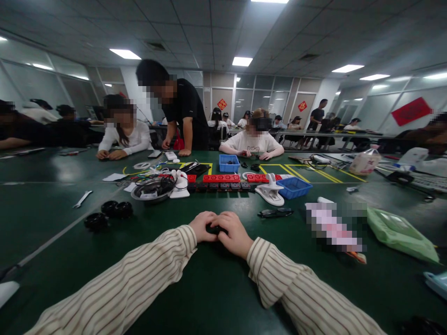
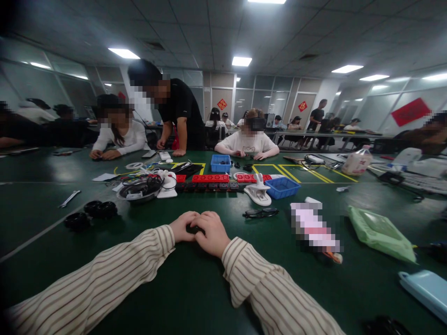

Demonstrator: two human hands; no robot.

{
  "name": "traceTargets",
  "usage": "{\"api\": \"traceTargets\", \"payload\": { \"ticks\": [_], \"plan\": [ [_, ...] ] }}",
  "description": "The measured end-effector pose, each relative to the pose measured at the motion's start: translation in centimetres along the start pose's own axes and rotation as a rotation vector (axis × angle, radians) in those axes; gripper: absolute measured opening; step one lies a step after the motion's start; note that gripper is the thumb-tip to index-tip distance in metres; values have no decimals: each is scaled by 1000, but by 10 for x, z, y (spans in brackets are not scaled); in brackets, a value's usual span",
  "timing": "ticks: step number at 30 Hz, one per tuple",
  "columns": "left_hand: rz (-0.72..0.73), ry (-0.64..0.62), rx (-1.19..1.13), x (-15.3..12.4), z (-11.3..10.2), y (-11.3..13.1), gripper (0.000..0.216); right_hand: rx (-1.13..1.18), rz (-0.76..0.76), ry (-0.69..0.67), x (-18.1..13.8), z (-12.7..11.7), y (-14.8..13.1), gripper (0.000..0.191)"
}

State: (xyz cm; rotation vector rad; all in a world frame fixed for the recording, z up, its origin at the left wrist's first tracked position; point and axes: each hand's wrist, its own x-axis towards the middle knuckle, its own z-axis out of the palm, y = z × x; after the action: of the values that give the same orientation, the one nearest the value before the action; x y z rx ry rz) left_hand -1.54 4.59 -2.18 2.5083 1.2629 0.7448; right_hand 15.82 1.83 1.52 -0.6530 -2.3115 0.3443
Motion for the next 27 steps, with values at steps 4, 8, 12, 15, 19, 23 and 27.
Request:
{"api": "traceTargets", "payload": {
  "ticks": [4, 8, 12, 15, 19, 23, 27],
  "plan": [
    [-22, -17, -2, 0, 0, -1, 46, 15, -20, 6, 0, -2, -3, 31],
    [-30, -18, 4, -1, -5, 6, 60, -51, 94, 120, 0, -1, -5, 36],
    [-24, 23, 82, -1, -8, 18, 56, -159, 266, 162, 1, 6, 0, 35],
    [-28, 54, 110, -1, -7, 20, 43, -206, 308, 140, 1, 8, 2, 27],
    [-23, 58, 19, 1, -4, 13, 45, -171, 234, 120, 2, 5, 0, 15],
    [-24, -9, -75, 3, -3, 5, 41, -55, 77, 93, 1, 0, -3, 27],
    [45, -43, -114, 4, -1, -1, 33, 44, -3, 69, 0, -1, -2, 28]
  ]
}}
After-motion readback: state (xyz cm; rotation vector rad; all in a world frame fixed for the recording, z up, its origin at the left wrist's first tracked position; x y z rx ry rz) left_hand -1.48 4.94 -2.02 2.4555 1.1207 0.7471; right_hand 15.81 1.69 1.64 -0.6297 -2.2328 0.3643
